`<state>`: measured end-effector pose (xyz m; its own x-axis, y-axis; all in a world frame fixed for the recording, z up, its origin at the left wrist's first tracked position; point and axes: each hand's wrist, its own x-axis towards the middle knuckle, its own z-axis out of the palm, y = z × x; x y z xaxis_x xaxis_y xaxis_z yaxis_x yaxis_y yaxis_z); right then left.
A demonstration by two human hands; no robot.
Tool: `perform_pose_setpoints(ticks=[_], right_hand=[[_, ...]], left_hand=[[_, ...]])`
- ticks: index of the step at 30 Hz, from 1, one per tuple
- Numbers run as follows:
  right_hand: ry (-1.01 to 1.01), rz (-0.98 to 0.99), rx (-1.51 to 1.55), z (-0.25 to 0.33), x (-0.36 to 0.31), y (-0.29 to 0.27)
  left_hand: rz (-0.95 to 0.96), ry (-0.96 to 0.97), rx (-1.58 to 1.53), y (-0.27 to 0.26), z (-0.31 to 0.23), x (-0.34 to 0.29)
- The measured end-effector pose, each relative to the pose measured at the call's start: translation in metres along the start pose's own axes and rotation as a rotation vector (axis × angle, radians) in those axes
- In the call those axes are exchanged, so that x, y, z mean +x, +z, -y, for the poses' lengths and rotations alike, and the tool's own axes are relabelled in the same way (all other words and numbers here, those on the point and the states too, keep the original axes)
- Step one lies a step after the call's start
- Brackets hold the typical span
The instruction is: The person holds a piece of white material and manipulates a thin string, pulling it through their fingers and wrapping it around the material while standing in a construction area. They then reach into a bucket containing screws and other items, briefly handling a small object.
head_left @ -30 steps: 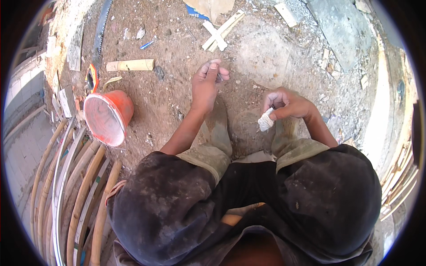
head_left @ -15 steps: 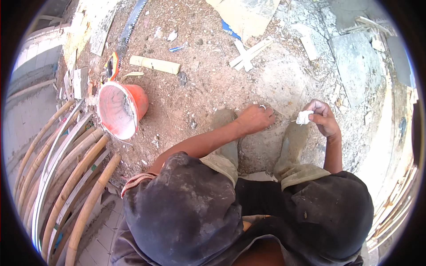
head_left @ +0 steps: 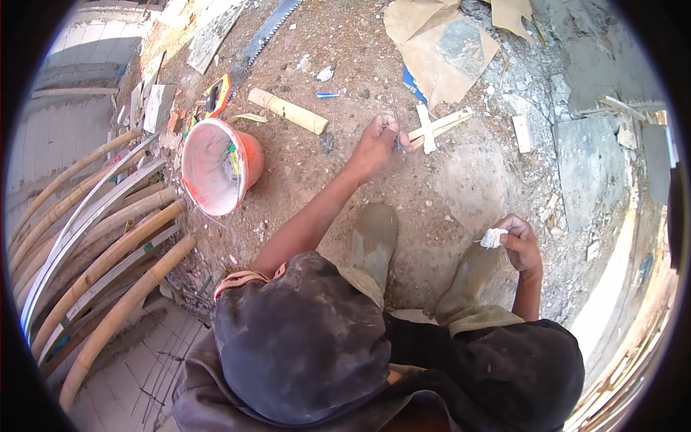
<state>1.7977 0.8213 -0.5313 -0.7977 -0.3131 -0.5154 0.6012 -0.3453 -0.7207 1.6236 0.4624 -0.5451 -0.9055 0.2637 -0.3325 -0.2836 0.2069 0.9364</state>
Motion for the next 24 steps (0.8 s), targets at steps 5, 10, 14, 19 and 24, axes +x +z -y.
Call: perform_pose_setpoints(ticks=[5, 10, 14, 19, 24], right_hand=[[-0.010, 0.009, 0.036, -0.005, 0.003, 0.003], [0.009, 0.002, 0.043, -0.003, 0.006, 0.012], [-0.018, -0.018, 0.035, 0.002, 0.004, 0.018], [-0.033, -0.014, 0.027, 0.007, 0.001, 0.027], [-0.024, -0.005, 0.023, 0.007, 0.004, 0.030]], left_hand=[[-0.146, -0.202, -0.347, -0.025, -0.003, 0.036], [-0.365, -0.085, 0.734, -0.045, -0.004, 0.060], [-0.230, -0.088, 0.882, -0.024, -0.014, 0.063], [-0.140, -0.108, 0.938, -0.015, 0.001, 0.060], [-0.177, -0.145, 0.767, -0.033, -0.018, 0.031]])
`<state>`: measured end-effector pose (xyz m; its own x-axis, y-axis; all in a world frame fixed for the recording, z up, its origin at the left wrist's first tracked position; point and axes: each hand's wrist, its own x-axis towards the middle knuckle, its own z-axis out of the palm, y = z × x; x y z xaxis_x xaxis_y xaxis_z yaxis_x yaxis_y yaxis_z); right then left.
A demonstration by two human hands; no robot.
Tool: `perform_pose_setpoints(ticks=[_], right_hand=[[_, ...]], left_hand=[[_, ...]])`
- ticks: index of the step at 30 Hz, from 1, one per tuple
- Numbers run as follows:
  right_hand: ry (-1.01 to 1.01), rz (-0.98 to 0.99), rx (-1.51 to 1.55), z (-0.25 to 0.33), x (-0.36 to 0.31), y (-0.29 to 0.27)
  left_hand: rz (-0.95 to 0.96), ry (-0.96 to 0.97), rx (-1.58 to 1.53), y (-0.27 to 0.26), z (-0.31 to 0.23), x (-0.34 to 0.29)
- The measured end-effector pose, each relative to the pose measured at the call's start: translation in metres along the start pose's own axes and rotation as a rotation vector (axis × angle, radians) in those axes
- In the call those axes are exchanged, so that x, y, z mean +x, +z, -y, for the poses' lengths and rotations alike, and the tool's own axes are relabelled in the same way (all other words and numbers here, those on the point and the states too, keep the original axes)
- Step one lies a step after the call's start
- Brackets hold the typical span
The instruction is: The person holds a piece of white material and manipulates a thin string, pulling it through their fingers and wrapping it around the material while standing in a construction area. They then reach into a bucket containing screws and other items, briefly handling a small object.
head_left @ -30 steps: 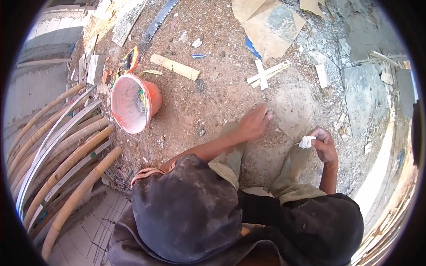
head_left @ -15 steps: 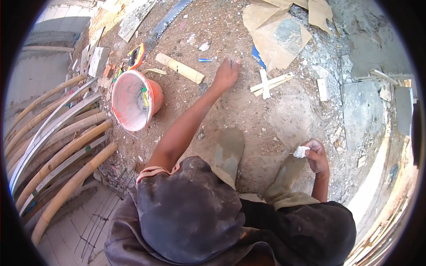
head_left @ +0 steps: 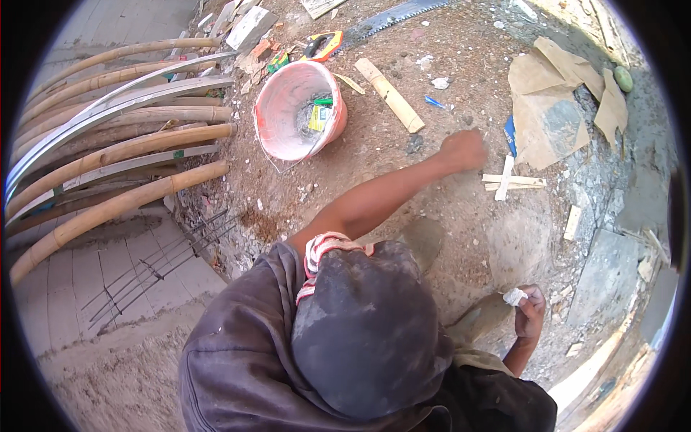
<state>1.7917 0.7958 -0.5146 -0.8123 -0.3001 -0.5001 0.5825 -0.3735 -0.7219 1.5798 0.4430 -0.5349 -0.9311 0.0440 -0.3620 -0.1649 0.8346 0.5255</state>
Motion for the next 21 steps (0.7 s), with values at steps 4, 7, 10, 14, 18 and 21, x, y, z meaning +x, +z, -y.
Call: perform_pose_setpoints(ticks=[4, 7, 10, 14, 18, 21], right_hand=[[-0.015, 0.007, -0.006, -0.002, -0.005, -0.007], [-0.027, -0.003, -0.011, 0.003, -0.008, -0.007], [-0.029, 0.036, -0.017, 0.003, -0.002, -0.004], [-0.042, -0.002, -0.028, 0.008, 0.002, 0.003], [-0.060, 0.033, -0.048, 0.015, 0.003, 0.012], [-0.075, -0.013, -0.044, 0.008, -0.003, 0.007]], left_hand=[[-0.128, -0.109, -0.205, -0.057, 0.020, -0.038], [-0.321, -0.204, -0.117, -0.151, 0.039, -0.096], [-0.489, -0.355, 0.032, -0.220, 0.131, -0.125], [-0.571, -0.592, 0.447, -0.236, 0.210, -0.144], [-0.565, -0.427, 0.374, -0.223, 0.209, -0.144], [-0.285, -0.253, 0.248, -0.185, 0.170, -0.132]])
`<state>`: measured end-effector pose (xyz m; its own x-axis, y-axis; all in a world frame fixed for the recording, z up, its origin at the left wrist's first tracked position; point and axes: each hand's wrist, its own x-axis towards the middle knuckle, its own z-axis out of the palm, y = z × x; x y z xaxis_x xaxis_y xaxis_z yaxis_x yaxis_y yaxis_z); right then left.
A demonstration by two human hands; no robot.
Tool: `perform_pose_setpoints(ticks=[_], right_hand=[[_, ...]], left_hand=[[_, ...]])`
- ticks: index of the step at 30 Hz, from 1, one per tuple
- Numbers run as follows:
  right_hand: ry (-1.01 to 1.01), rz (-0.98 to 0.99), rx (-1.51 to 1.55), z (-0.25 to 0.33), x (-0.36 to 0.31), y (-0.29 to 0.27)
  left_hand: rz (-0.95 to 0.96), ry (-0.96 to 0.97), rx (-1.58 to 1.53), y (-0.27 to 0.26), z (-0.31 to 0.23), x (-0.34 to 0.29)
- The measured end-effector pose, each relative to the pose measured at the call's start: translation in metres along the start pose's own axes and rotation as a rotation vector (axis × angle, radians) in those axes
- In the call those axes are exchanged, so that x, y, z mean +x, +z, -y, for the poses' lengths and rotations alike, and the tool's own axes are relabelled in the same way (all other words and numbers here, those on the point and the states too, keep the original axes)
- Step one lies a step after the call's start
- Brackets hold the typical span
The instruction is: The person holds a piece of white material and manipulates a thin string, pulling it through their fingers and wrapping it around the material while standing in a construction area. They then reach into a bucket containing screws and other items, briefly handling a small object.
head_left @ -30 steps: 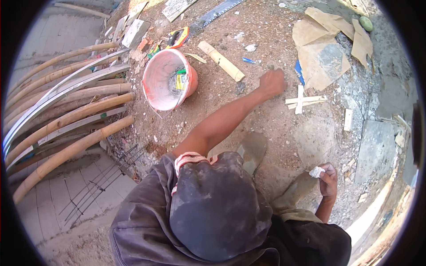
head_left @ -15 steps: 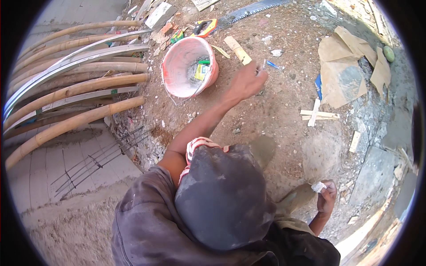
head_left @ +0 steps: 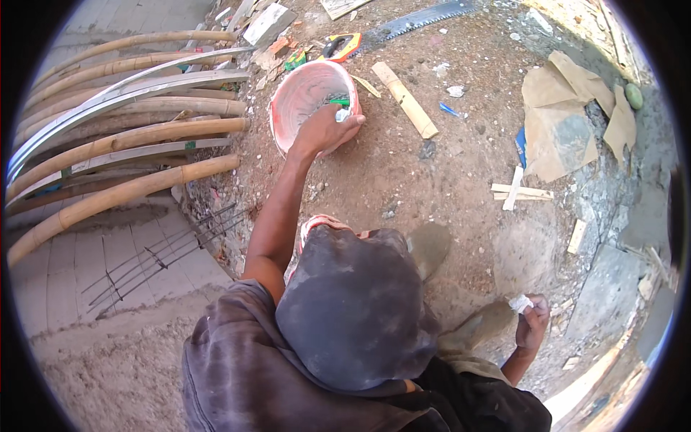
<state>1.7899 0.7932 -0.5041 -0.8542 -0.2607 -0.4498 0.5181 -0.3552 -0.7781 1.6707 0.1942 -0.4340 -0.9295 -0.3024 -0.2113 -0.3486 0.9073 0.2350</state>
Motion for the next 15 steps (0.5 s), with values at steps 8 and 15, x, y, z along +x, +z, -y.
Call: perform_pose_setpoints(ticks=[8, 15], right_hand=[[-0.026, -0.054, 0.019, 0.000, -0.001, 0.001], [-0.066, -0.062, 0.039, 0.013, -0.001, 0.001]], left_hand=[[-0.233, -0.095, 0.176, 0.048, -0.031, -0.034], [0.044, 0.191, 0.086, 0.080, -0.125, -0.135]])
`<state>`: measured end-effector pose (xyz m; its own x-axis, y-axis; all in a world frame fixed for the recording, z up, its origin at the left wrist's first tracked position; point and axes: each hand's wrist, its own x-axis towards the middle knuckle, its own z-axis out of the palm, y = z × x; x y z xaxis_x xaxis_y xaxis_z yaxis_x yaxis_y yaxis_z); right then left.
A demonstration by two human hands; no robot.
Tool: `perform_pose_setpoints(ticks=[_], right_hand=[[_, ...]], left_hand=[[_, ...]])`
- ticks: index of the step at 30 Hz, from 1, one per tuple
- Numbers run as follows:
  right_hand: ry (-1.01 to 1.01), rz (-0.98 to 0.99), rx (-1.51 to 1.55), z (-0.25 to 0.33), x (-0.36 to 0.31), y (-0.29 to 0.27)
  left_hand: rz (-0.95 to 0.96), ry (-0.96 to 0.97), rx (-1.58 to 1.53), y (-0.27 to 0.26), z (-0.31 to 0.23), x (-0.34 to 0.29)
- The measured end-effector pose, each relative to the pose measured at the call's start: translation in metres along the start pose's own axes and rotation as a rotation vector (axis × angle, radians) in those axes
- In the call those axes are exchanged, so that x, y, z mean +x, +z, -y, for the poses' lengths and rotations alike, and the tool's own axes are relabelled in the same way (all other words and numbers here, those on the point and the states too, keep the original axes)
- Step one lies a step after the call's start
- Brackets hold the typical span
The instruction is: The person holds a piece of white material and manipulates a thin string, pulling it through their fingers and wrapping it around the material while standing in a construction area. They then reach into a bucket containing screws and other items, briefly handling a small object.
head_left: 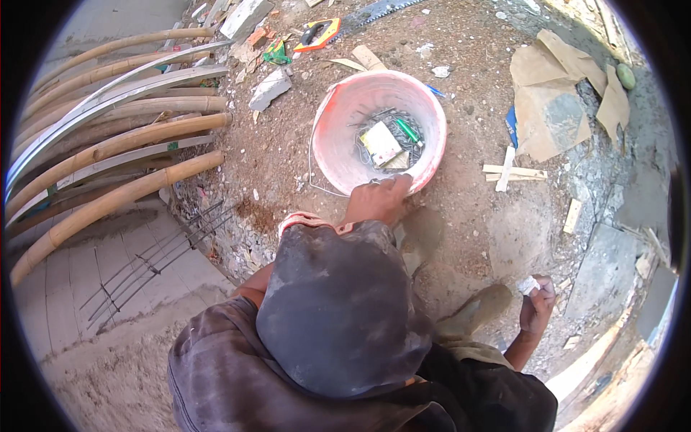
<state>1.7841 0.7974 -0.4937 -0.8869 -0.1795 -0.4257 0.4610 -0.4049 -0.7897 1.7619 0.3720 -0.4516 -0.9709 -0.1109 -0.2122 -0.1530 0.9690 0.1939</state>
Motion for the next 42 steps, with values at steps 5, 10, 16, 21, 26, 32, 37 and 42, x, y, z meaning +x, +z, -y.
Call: perform_pose_setpoints(ticks=[5, 10, 16, 21, 26, 32, 37, 42], right_hand=[[-0.028, 0.013, -0.018, 0.007, 0.003, 0.006], [-0.060, 0.005, -0.016, 0.003, -0.004, 0.000], [-0.042, -0.090, -0.028, -0.009, 0.000, -0.016], [-0.056, -0.137, -0.053, -0.009, 0.000, -0.020], [-0.047, -0.118, -0.044, -0.007, 0.001, -0.016], [-0.099, -0.152, -0.064, 0.003, -0.004, -0.019], [-0.141, -0.093, -0.044, 0.020, -0.003, -0.027], [-0.196, -0.072, -0.079, 0.033, -0.005, -0.022]], left_hand=[[0.357, 0.173, -0.090, -0.009, -0.017, 0.004], [0.537, 0.168, -0.422, -0.041, 0.023, 0.036], [0.060, 0.062, 0.066, 0.006, 0.077, 0.080], [0.122, 0.178, 0.244, 0.040, 0.069, 0.103], [0.145, 0.130, 0.210, 0.027, 0.078, 0.099], [0.015, -0.191, 0.065, -0.118, 0.052, 0.062], [-0.319, -0.253, -0.862, -0.177, 0.062, 0.033], [-0.745, 0.120, -1.284, -0.193, 0.063, 0.017]])
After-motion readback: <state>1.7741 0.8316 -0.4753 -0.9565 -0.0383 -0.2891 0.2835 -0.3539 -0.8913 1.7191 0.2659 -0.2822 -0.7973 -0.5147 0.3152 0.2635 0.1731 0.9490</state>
